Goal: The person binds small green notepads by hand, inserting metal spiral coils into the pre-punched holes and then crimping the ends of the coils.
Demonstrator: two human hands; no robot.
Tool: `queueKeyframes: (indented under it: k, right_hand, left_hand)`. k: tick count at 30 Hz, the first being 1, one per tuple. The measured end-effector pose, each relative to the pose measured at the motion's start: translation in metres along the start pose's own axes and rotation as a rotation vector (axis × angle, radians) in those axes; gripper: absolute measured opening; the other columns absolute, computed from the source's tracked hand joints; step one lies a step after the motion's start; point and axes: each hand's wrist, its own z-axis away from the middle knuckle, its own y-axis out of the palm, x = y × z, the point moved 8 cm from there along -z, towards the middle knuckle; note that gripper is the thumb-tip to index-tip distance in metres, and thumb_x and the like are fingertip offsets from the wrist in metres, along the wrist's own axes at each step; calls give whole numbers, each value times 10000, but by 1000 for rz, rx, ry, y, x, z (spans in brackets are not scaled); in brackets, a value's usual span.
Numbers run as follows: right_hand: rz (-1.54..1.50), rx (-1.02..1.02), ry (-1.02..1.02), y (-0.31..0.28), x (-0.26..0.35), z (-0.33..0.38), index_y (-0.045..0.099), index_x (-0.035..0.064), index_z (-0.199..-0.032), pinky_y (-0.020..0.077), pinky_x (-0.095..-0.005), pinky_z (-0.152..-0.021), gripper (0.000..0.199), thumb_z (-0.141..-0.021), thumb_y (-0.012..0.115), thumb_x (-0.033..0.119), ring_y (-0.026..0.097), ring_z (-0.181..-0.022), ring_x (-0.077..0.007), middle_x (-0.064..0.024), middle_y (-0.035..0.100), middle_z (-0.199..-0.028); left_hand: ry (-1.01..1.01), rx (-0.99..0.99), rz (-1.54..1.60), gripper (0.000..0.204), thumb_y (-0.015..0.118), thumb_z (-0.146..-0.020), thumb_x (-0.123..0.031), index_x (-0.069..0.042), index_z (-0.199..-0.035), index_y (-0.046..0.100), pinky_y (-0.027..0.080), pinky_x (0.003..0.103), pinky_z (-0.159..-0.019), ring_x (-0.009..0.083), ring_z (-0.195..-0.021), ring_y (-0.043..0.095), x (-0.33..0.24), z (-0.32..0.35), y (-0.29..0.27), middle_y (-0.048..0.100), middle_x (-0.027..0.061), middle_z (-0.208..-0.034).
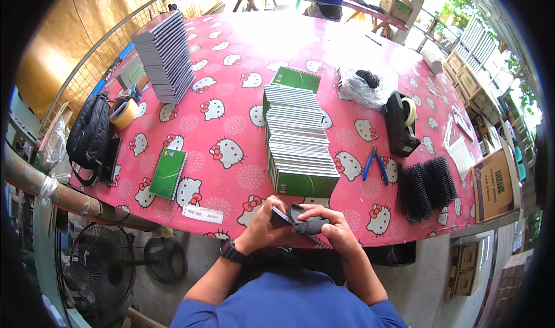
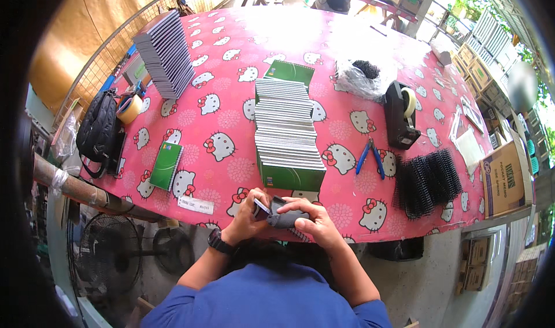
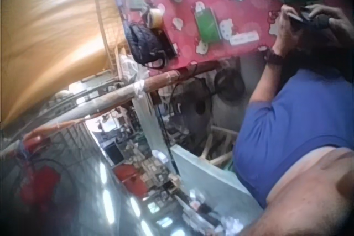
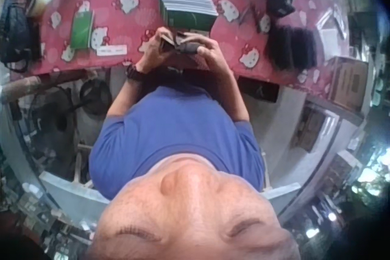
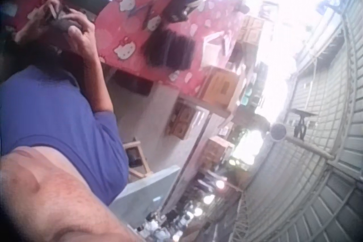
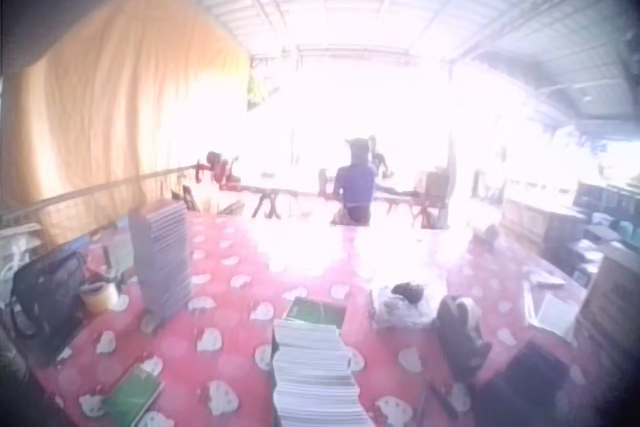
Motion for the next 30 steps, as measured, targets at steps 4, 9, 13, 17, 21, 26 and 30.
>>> queueKeyframes:
  k: [4, 9, 13, 17, 21, 26, 30]
  right_hand:
    - [390, -52, 114, -12, -9, -2, 655, 27, -1072, 359, -355, -989, 512, -777, 658, 446, 507, -1150, -232, -166, 575, -1182]
    - [224, -39, 112, -6, -15, -2, 652, 21, -1072, 401, -336, -935, 443, -783, 686, 356, 540, -1079, -202, -127, 605, -1117]
    - [189, -41, 104, -10, -10, -3, 659, 28, -1071, 365, -378, -985, 454, -743, 723, 336, 509, -1148, -269, -174, 570, -1206]
    - [486, -66, -39, -9, -1, -6, 669, 35, -1054, 366, -393, -988, 436, -742, 718, 337, 495, -1163, -279, -186, 573, -1192]
    - [331, -61, -22, -1, 3, -7, 677, 68, -1039, 372, -401, -986, 435, -722, 731, 363, 489, -1178, -295, -191, 582, -1156]
    - [421, -290, -183, -35, 23, 12, 648, 81, -1101, 346, -441, -1018, 574, -722, 719, 505, 454, -1232, -332, -217, 516, -1259]
    - [1232, -823, -98, -116, 40, 46, 631, 45, -1094, 356, -467, -998, 564, -718, 749, 447, 442, -1199, -358, -211, 471, -1317]
  left_hand:
    - [-50, 12, 47, 461, 763, -686, 12, -74, -971, 412, 423, 297, -739, 190, -823, 492, 4, 3, 2, 462, 77, -894]
    - [43, 11, -47, 485, 771, -684, 13, -72, -973, 391, 425, 318, -721, 225, -802, 496, 8, 5, 0, 464, 84, -884]
    - [7, 27, -3, 482, 747, -678, 40, -77, -978, 388, 425, 343, -740, 250, -829, 504, 9, 7, 4, 470, 92, -887]
    - [2, 52, -41, 493, 737, -661, 47, -99, -975, 386, 423, 351, -799, 226, -843, 492, 7, 6, 3, 473, 94, -903]
    - [-4, 54, -35, 485, 733, -676, 44, -88, -993, 390, 425, 343, -779, 242, -843, 497, 4, 5, 3, 467, 97, -912]
    - [-25, 66, 39, 415, 712, -758, 3, -65, -1020, 398, 433, 331, -765, 239, -850, 510, 9, 9, 5, 480, 97, -939]
    - [-84, 38, -6, 324, 680, -798, -9, -45, -1023, 449, 439, 321, -772, 226, -868, 526, -2, 0, 3, 506, 92, -946]
